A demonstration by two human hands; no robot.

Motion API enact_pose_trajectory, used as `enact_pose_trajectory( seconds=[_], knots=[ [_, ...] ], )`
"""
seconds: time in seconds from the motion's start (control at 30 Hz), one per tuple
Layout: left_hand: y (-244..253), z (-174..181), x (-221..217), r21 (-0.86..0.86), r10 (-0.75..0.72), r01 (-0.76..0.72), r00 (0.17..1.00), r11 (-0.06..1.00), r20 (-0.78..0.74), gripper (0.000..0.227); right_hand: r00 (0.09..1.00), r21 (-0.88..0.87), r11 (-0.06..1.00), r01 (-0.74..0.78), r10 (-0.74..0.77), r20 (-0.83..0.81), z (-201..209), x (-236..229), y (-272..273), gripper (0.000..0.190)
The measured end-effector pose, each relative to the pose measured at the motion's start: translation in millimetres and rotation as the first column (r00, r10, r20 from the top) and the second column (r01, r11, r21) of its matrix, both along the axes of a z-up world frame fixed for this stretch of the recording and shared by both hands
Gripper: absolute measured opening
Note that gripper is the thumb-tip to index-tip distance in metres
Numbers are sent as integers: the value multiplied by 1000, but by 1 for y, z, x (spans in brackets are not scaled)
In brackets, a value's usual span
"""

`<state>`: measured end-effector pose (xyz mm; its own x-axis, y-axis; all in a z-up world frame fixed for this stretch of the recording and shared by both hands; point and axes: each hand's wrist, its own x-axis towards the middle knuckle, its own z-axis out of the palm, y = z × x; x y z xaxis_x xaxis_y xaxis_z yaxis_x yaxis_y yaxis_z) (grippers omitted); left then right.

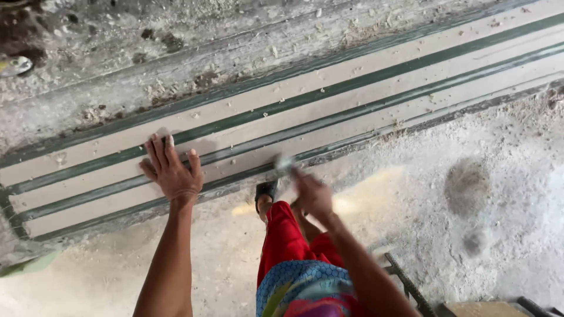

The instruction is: Scraping dried residue or adhesive off construction profiles using a metal hand scraper.

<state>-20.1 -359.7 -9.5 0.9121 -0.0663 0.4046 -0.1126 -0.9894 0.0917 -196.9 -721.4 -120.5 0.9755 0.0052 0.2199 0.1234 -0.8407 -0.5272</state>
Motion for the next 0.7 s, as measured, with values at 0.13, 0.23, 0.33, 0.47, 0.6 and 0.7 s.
enact_pose_trajectory(
  seconds=[0.13, 0.23, 0.33, 0.47, 0.6, 0.7],
  knots=[
    [0, 2, -8, -16, 9, -9, 1000, 1000, -22, 64, 977, 3, 977, 214, -214, 20, 20, -7, -117, 42],
    [-1, 1, -1, -11, 21, -21, 1000, 1000, -18, 65, 955, -79, 952, 295, -296, 4, 79, 29, -89, 35],
    [1, -4, -3, -16, 25, -25, 999, 1000, -22, 65, 992, -91, 989, 118, -122, -37, 105, 33, 20, 38],
    [4, -7, -7, -27, 15, -16, 999, 1000, -44, 63, 998, -81, 997, 17, -22, -59, 110, 24, 55, 47],
    [2, -1, -4, -33, 8, -9, 999, 999, -31, 65, 997, -689, 724, -40, 76, 22, -1, -11, -103, 38],
    [-1, 1, -5, 16, 24, -24, 1000, 1000, -1, 64, 876, -10, 886, 464, -460, -146, 96, 18, -80, 35]
  ],
)
